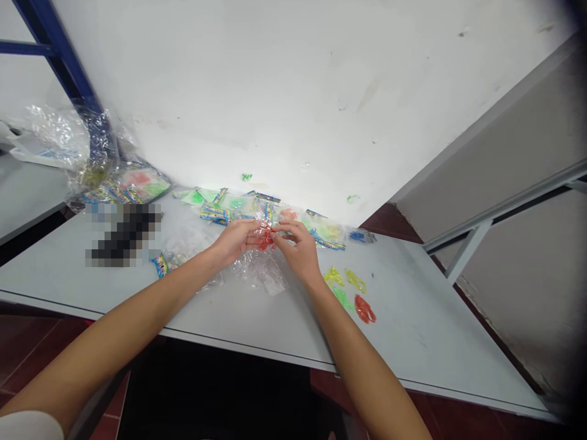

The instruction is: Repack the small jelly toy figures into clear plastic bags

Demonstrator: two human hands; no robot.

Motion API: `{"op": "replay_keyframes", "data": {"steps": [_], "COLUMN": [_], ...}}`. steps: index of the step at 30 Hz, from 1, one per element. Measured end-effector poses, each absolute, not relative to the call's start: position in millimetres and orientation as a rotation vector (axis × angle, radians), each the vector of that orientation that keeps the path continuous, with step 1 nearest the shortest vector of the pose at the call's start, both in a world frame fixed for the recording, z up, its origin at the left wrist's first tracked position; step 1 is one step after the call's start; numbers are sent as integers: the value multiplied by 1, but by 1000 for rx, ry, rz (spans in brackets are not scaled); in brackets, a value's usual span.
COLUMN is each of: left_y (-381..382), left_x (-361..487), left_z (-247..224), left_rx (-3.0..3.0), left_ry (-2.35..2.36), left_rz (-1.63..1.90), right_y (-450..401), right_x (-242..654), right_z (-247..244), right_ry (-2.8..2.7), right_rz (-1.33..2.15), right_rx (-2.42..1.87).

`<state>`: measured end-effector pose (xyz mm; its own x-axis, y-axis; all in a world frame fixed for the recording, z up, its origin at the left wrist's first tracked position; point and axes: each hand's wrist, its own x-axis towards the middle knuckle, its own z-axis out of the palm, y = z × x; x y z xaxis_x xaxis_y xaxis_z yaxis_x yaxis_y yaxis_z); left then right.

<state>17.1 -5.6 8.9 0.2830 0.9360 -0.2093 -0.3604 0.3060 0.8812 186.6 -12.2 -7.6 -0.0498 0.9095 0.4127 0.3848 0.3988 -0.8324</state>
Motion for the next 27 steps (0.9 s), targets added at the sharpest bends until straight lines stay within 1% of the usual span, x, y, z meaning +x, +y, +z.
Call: {"op": "replay_keyframes", "data": {"steps": [12, 18, 24, 27], "left_y": [-3, -2, 2, 0], "left_x": [12, 9, 6, 4], "left_z": [9, 16, 14, 16], "left_rx": [745, 713, 736, 850], "left_ry": [985, 1048, 1132, 1199], "left_rz": [1066, 1100, 1186, 1214], "right_y": [-20, -27, -39, -41], "right_x": [182, 177, 174, 179], "right_z": [-11, -3, 15, 24], "right_ry": [-1892, -1917, -1835, -1823], "right_rz": [327, 349, 480, 438], "right_rx": [-1157, -1103, -929, -925]}}
